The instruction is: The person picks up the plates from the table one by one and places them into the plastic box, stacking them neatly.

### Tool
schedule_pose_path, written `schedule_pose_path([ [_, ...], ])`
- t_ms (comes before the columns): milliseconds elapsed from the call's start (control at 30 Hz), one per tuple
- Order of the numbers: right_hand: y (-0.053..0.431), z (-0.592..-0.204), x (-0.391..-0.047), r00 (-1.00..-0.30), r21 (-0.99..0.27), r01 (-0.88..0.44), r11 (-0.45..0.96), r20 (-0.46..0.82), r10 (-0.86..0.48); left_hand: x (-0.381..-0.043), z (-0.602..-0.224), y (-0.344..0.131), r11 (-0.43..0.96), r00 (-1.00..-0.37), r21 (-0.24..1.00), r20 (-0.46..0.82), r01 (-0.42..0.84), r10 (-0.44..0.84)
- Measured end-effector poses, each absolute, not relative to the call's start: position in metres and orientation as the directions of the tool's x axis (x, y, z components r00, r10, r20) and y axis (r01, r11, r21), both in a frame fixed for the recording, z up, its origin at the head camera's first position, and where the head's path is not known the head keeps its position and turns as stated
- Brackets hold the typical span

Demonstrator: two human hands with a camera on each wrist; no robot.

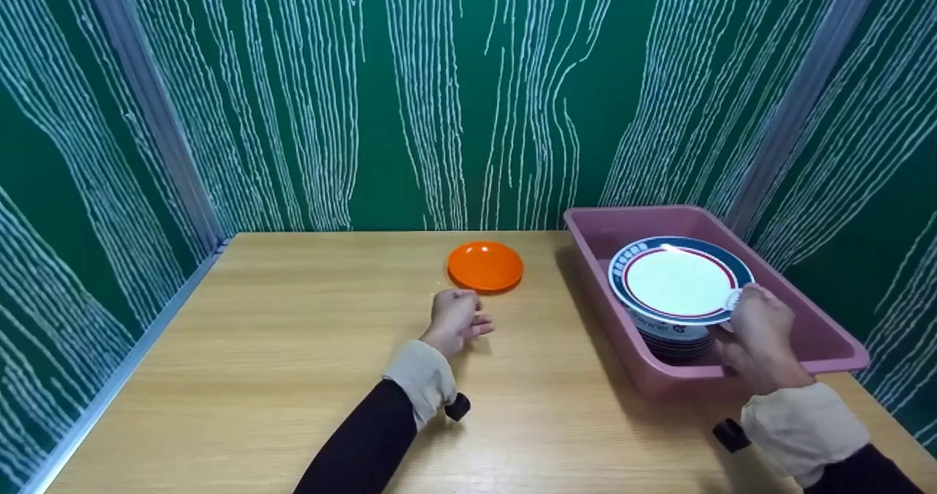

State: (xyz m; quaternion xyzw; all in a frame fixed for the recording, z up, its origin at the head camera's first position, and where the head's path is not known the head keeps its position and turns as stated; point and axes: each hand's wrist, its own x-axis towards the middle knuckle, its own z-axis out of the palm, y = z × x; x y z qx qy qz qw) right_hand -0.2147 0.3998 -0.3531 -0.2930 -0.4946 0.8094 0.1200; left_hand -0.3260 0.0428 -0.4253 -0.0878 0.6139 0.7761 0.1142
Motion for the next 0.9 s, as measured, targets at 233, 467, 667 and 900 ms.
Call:
schedule_pose_path([
  [233, 0.416, -0.356, -0.223, -0.792, -0.849, 0.154, -0.505, -0.412, 0.45, -0.353, -0.431, 0.04, -0.103, -0.946, 0.941, -0.324, -0.322, -0.009],
  [467, 0.422, -0.36, -0.225, -0.801, -0.863, 0.245, -0.441, -0.436, 0.41, -0.385, -0.436, 0.054, -0.083, -0.905, 0.912, -0.409, -0.402, -0.114],
  [667, 0.425, -0.36, -0.223, -0.819, -0.853, 0.308, -0.421, -0.463, 0.339, -0.396, -0.443, 0.063, -0.119, -0.906, 0.913, -0.404, -0.39, -0.128],
  [900, 0.419, -0.36, -0.226, -0.816, -0.869, 0.42, -0.262, -0.488, 0.31, -0.397, -0.44, 0.065, 0.01, -0.913, 0.92, -0.388, -0.393, -0.128],
])
